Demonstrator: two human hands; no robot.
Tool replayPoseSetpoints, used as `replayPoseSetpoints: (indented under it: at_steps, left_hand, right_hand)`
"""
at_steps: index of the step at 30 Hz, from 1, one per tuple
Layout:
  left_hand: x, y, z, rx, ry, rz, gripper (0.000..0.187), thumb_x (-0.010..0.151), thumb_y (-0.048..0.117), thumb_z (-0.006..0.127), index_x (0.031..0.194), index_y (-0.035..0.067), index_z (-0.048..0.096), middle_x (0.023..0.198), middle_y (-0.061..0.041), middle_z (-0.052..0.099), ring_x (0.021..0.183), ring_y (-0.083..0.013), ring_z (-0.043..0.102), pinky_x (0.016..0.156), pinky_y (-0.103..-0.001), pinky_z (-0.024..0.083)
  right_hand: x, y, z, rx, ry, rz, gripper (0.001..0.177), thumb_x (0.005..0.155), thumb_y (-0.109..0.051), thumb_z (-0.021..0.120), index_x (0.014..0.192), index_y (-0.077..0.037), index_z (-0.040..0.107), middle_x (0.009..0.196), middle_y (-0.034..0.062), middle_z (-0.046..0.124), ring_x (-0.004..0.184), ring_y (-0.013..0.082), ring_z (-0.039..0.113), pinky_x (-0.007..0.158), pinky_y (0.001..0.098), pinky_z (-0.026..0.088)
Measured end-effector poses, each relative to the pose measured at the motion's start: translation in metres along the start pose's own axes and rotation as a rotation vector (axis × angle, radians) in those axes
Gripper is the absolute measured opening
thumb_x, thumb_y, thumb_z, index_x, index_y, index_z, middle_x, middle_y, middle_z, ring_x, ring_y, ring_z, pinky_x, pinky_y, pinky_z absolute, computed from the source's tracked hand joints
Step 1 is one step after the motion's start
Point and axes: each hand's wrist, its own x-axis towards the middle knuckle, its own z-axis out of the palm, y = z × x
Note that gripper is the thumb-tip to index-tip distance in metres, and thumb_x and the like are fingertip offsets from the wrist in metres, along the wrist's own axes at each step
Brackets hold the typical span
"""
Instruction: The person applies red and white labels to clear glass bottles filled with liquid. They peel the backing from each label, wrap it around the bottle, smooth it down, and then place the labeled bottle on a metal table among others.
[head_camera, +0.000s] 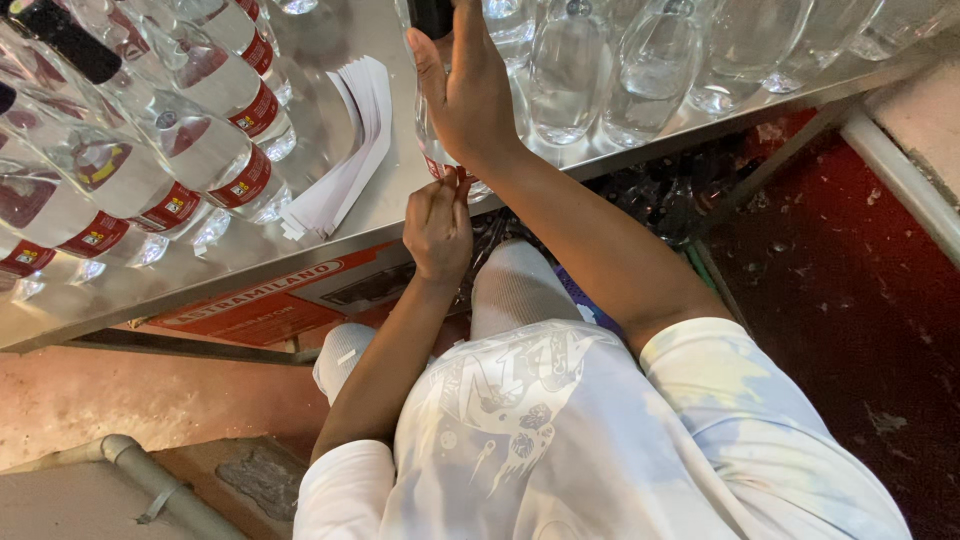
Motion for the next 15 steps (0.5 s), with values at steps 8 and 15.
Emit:
replayPoseSetpoints:
  at_steps: [8,15]
  left_hand:
    - [0.011,0.007,-0.009,0.143,-0.038,0.160,0.017,0.094,-0.004,0.073,0.111,-0.006,0.074,0.101,-0.011,0.064,0.081,-0.0255,0.065,0.071,-0.035,0.056]
    - [-0.036,-0.036,-0.011,0.478,-0.242,0.364,0.041,0.106,0.029,0.060,0.143,0.011,0.059,0.117,-0.004,0.059,0.099,-0.0232,0.060,0.080,-0.041,0.043]
  right_hand:
    - [-0.002,-0.002,-0.002,0.002,-0.034,0.038,0.044,0.115,-0.045,0.040,0.144,-0.014,0.035,0.121,0.0051,0.064,0.095,0.0207,0.063,0.087,0.0340,0.055]
    - [-0.001,0.000,-0.002,-0.021,-0.038,-0.002,0.033,0.114,-0.034,0.043,0.136,-0.009,0.038,0.110,0.0076,0.055,0.094,0.0226,0.057,0.084,0.0360,0.050]
